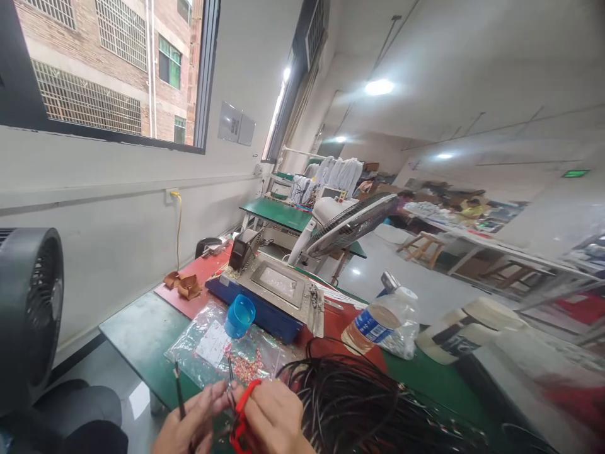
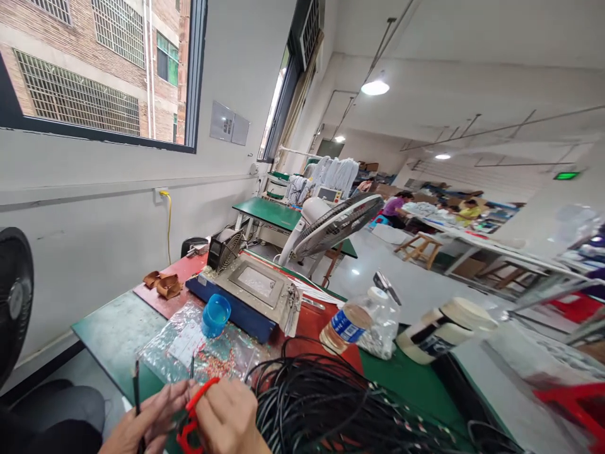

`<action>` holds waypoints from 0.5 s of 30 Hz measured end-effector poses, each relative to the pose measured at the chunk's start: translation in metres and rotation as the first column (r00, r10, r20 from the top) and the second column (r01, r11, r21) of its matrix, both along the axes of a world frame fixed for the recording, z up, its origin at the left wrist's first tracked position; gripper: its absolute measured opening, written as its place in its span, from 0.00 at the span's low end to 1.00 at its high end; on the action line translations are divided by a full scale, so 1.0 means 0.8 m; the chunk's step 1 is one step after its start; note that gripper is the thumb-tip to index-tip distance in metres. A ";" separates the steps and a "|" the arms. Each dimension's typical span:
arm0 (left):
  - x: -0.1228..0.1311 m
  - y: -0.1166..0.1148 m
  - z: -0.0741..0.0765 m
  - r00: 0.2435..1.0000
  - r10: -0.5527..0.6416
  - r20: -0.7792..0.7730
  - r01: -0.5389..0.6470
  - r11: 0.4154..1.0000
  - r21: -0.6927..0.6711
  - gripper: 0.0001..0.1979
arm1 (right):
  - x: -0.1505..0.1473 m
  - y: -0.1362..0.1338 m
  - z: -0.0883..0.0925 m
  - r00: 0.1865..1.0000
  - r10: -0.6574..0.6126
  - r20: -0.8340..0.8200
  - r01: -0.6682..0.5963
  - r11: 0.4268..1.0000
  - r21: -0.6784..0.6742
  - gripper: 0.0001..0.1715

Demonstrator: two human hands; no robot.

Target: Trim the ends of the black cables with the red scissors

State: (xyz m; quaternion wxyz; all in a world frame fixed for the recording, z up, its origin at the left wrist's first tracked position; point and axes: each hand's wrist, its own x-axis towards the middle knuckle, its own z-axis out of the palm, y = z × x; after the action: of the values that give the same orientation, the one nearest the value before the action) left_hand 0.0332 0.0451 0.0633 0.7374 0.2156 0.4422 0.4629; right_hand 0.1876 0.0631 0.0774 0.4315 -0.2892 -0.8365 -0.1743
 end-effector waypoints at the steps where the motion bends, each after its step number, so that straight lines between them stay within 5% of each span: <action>1: 0.006 0.001 0.002 0.998 0.006 0.069 -0.006 1.000 -0.013 0.20 | -0.001 -0.005 -0.001 0.999 0.028 0.029 -0.029 0.999 0.014 0.13; 5: 0.016 0.001 -0.002 0.974 0.154 0.165 -0.138 0.985 -0.100 0.17 | -0.008 -0.010 -0.012 0.995 0.084 0.051 -0.085 0.996 0.019 0.16; 9: 0.006 0.002 -0.018 0.928 0.366 0.068 -0.359 0.928 -0.098 0.18 | -0.011 -0.004 -0.018 0.992 0.058 -0.109 -0.092 0.937 -0.337 0.14; 11: 0.000 0.002 -0.026 0.916 0.400 0.020 -0.398 0.915 -0.065 0.18 | -0.008 -0.001 -0.017 0.985 0.005 -0.174 -0.115 0.767 -0.631 0.16; 15: -0.002 0.001 -0.035 0.925 0.379 -0.016 -0.379 0.923 -0.059 0.18 | 0.004 0.001 -0.023 0.947 0.009 -0.320 -0.314 0.218 -0.924 0.24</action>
State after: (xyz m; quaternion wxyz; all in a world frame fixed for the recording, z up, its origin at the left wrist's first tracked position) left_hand 0.0313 0.0462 0.0356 0.6394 0.1043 0.4910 0.5824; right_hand 0.1911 0.0636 0.0587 0.2759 -0.4228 -0.7290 0.4623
